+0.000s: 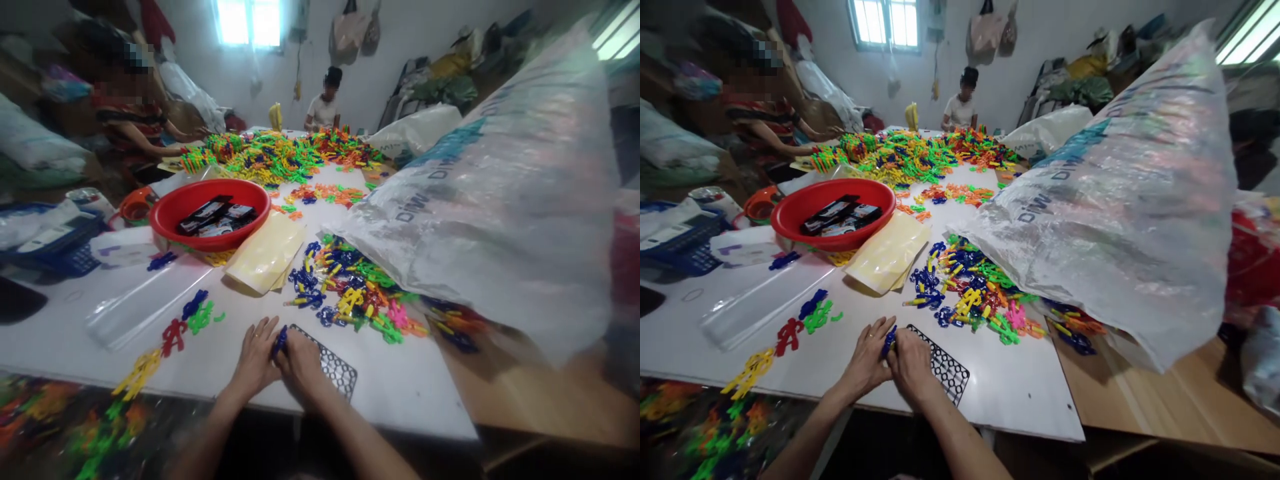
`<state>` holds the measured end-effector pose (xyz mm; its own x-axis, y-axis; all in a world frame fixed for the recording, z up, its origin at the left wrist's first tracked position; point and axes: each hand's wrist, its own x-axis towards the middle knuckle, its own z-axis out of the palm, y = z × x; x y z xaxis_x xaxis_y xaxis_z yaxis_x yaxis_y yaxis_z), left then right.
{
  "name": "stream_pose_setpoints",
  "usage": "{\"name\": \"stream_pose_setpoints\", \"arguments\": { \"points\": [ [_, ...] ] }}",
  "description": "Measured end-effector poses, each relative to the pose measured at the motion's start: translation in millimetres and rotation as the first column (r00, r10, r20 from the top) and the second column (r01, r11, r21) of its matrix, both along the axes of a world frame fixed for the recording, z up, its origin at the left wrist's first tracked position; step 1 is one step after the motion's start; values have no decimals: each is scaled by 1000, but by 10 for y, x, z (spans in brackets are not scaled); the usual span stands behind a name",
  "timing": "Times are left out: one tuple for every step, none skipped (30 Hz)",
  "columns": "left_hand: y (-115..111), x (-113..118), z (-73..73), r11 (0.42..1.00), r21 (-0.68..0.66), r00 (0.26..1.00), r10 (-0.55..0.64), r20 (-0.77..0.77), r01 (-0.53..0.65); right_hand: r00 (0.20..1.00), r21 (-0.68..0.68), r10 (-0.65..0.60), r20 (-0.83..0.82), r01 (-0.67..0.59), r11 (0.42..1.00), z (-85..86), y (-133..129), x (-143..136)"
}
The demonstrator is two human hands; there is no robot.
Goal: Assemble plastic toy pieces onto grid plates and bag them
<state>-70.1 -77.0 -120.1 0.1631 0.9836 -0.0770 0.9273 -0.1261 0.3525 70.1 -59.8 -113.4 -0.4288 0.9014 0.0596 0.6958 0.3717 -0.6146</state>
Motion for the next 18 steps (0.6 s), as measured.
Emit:
{"name": "stream_pose_setpoints", "arguments": {
  "points": [
    [-37, -48, 51, 1000, -22, 1000, 6, 5, -6, 999, -35, 45, -10, -45, 998, 64, 19, 59],
    [-88, -102, 120, 999, -33, 1000, 24, 18, -24, 994, -65, 104, -19, -105, 992, 134, 56, 131],
    [-146, -155, 208, 999, -32, 998, 46, 45, -44, 987, -83, 160, -15, -161, 983, 206, 117, 204],
    [-202, -197, 313, 998, -21, 994, 68, 90, -66, 981, -78, 193, 13, -191, 978, 273, 204, 264],
    [-245, -217, 433, 996, -5, 985, 84, 150, -84, 979, -46, 191, 69, -188, 981, 328, 315, 301],
    [-268, -207, 561, 995, 12, 972, 94, 216, -99, 975, 17, 161, 150, -166, 986, 368, 443, 306],
    [-268, -162, 688, 992, 29, 957, 108, 271, -121, 963, 100, 115, 242, -142, 985, 391, 578, 280],
    [-244, -84, 805, 989, 46, 947, 120, 298, -140, 939, 182, 75, 335, -143, 973, 396, 709, 229],
    [-201, 20, 901, 986, 62, 947, 129, 295, -154, 907, 242, 62, 416, -176, 954, 388, 824, 164],
    [-143, 136, 972, 986, 60, 957, 133, 258, -154, 875, 274, 73, 478, -228, 934, 369, 916, 101],
    [-80, 249, 1014, 988, 35, 970, 140, 199, -149, 847, 290, 103, 521, -289, 912, 341, 976, 56],
    [-18, 345, 1028, 989, -10, 980, 150, 129, -150, 827, 302, 140, 544, -349, 887, 306, 1001, 42],
    [34, 415, 1021, 985, -59, 985, 163, 63, -159, 816, 316, 176, 551, -399, 861, 268, 993, 68],
    [73, 457, 998, 979, -101, 984, 179, 12, -177, 807, 332, 211, 552, -444, 832, 230, 955, 135],
    [96, 471, 967, 972, -131, 981, 194, -21, -195, 799, 344, 242, 551, -482, 806, 197, 893, 239],
    [106, 464, 934, 967, -144, 978, 207, -33, -210, 789, 351, 271, 551, -513, 783, 174, 816, 369],
    [104, 444, 904, 964, -146, 975, 220, -33, -222, 786, 350, 289, 546, -528, 774, 166, 733, 512],
    [96, 418, 880, 961, -147, 972, 233, -26, -234, 796, 346, 287, 532, -514, 785, 172, 652, 651]
  ]
}}
